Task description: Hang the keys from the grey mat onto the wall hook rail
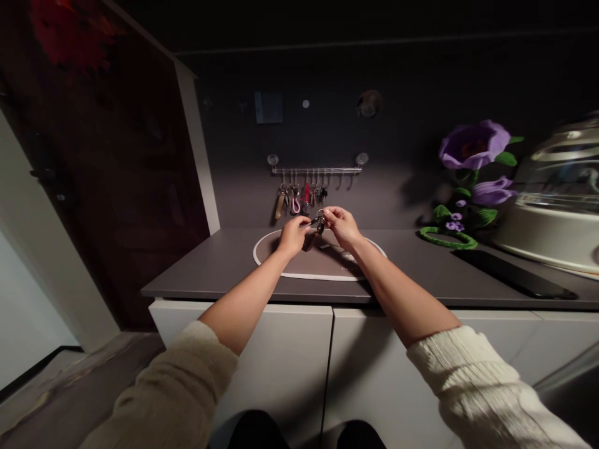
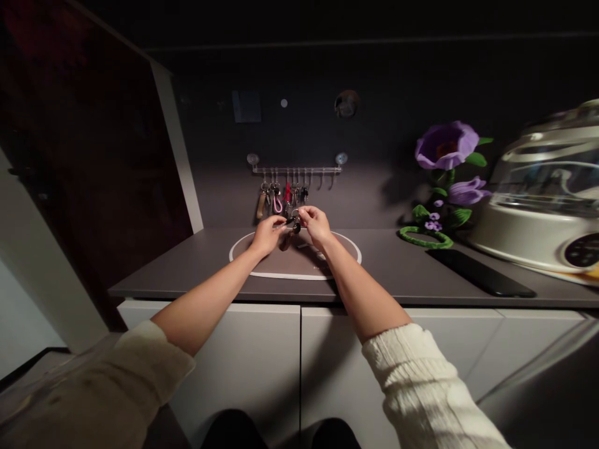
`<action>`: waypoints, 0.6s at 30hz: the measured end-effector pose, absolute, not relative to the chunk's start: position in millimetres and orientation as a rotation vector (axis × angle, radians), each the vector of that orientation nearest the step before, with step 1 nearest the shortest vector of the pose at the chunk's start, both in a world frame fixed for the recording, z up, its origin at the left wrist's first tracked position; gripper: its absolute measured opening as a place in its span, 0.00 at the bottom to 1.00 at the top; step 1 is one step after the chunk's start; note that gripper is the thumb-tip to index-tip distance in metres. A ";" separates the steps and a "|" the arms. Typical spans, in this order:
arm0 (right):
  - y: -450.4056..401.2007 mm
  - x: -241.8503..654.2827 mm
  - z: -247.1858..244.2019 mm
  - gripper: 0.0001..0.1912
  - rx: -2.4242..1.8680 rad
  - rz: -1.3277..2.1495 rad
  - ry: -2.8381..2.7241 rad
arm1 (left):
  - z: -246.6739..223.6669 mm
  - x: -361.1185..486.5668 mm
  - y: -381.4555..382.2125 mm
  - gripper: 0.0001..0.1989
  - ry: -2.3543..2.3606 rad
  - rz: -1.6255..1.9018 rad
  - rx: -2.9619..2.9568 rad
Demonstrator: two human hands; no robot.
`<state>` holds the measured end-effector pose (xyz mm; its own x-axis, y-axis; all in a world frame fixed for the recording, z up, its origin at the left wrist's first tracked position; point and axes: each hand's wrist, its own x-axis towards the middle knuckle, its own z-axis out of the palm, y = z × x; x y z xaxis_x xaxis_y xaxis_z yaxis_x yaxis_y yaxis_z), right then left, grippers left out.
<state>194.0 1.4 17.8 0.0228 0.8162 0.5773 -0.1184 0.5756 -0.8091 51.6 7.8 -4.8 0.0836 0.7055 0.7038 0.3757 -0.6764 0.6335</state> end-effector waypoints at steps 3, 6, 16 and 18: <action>1.7 194.5 18.4 0.15 -0.699 0.737 -1.370 | -2.2 50.4 7.0 0.10 1.076 1.675 2.028; -0.5 192.8 19.4 0.15 -0.721 0.705 -1.408 | 1.6 50.3 4.6 0.09 1.018 1.771 2.022; -9.5 187.0 20.5 0.15 -0.719 0.759 -1.491 | 3.6 53.6 2.9 0.08 0.869 1.735 1.963; -10.8 186.4 20.0 0.15 -0.732 0.804 -1.482 | 2.9 53.9 4.6 0.08 0.846 1.768 1.882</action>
